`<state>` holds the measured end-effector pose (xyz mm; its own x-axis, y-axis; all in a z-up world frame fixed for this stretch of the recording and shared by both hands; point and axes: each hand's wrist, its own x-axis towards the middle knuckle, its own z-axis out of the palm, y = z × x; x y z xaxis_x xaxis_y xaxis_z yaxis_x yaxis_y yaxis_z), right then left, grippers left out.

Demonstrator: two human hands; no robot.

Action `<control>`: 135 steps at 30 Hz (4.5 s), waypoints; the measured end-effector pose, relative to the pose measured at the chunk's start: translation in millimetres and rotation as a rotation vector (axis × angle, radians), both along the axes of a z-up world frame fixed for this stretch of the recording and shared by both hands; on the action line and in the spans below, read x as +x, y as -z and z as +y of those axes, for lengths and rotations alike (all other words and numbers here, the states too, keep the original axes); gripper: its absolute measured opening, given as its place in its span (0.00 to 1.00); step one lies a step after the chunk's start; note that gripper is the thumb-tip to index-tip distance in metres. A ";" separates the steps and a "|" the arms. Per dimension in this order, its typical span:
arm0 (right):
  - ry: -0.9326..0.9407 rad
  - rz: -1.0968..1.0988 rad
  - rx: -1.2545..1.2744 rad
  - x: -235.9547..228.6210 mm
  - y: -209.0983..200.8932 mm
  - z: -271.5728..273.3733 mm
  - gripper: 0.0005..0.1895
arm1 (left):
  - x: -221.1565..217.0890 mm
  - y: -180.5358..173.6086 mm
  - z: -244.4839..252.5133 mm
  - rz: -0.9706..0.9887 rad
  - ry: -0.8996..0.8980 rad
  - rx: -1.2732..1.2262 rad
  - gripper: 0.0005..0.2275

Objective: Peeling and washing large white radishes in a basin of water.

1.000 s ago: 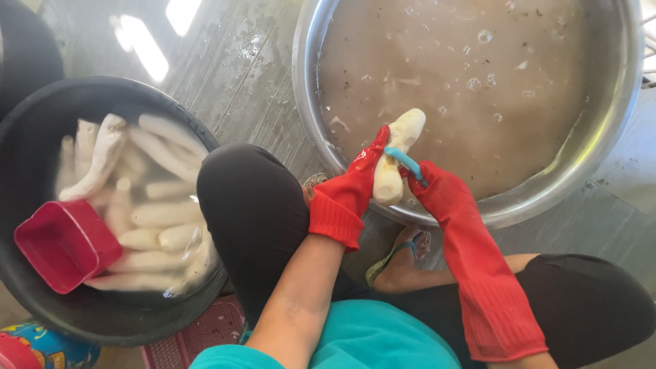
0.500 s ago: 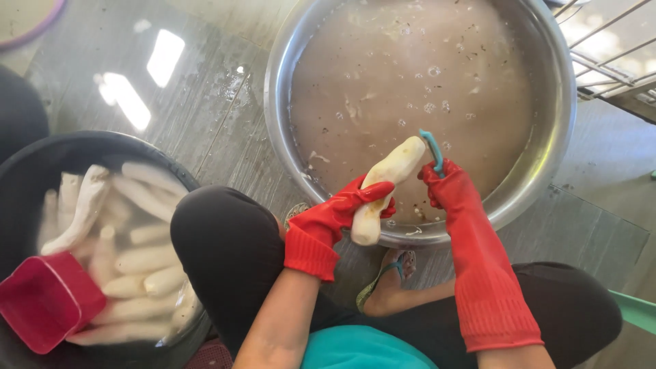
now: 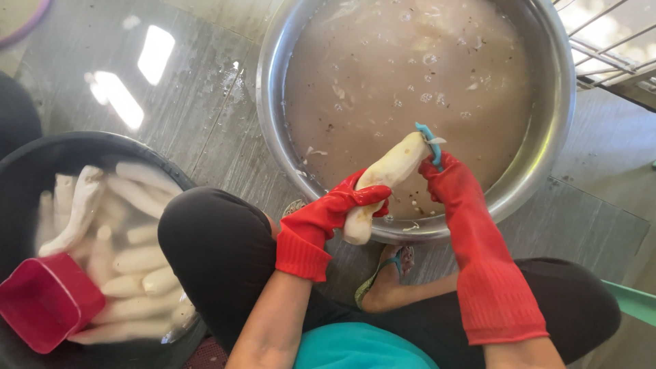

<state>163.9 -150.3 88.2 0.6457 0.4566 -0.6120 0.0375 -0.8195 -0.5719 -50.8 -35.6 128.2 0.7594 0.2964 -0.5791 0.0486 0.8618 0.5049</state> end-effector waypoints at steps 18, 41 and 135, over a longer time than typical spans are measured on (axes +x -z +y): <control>-0.099 -0.060 -0.049 -12.2 -58.5 12.8 0.13 | -1.6 -8.7 4.9 -0.070 -0.014 0.055 0.20; 0.073 0.101 0.017 5.7 16.8 0.5 0.15 | 9.9 84.1 -12.2 0.020 -0.194 -0.470 0.21; -0.004 0.232 0.021 -61.3 24.7 31.4 0.15 | 28.0 161.0 -10.2 0.116 -0.774 -0.485 0.31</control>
